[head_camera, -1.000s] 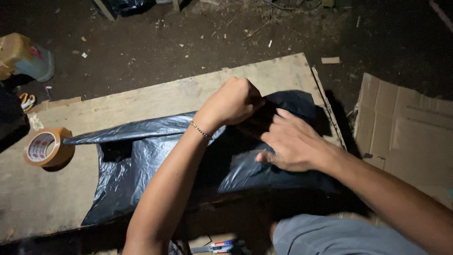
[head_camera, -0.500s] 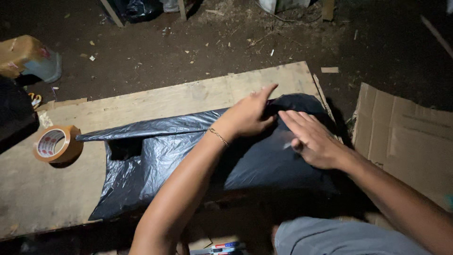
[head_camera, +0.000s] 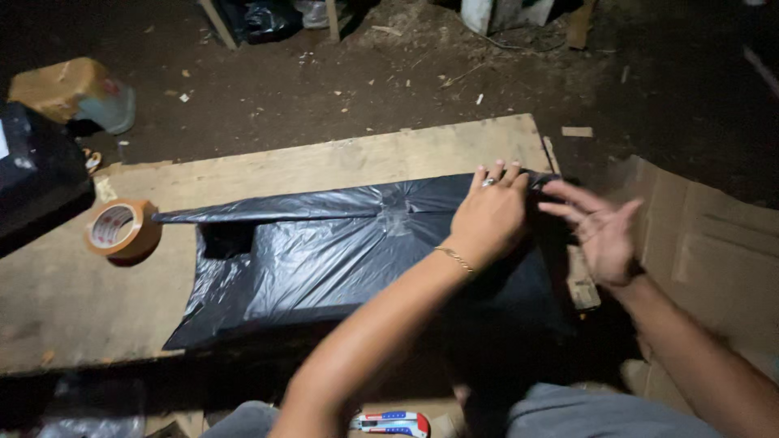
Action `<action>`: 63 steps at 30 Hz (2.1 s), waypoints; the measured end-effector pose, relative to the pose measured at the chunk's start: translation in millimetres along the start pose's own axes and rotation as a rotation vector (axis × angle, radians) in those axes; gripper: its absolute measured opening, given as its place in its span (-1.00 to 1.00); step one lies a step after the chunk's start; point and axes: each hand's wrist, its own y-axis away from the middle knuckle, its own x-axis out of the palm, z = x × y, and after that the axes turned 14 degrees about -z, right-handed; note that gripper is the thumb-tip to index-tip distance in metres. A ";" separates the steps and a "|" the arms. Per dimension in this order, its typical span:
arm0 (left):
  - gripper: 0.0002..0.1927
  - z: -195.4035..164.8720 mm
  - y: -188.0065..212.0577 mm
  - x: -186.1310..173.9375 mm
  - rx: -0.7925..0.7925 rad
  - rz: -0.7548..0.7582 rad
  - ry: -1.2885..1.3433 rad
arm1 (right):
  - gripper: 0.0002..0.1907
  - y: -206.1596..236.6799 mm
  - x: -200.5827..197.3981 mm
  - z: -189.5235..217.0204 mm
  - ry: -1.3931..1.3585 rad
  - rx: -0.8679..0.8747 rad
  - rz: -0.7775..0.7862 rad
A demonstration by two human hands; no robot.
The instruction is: The person wraps a rectangular object in a black plastic bag and secures it with clear packing tape. They fold the plastic over the object, apply tape to seal the seams, and smooth the surface to ensure a tight fit.
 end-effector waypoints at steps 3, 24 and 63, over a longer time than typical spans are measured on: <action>-0.62 -18.8 -4.2 2.6 -0.019 -0.027 -0.088 | 0.01 -6.3 -7.4 9.5 -0.049 -0.106 -0.297; -0.91 -101.2 91.2 -108.6 0.797 0.000 0.530 | -0.77 -19.1 77.3 132.6 0.295 -0.203 -0.330; -0.52 93.5 18.7 -135.7 0.404 -0.336 0.013 | -0.75 -45.5 132.1 118.2 0.900 -0.149 -0.211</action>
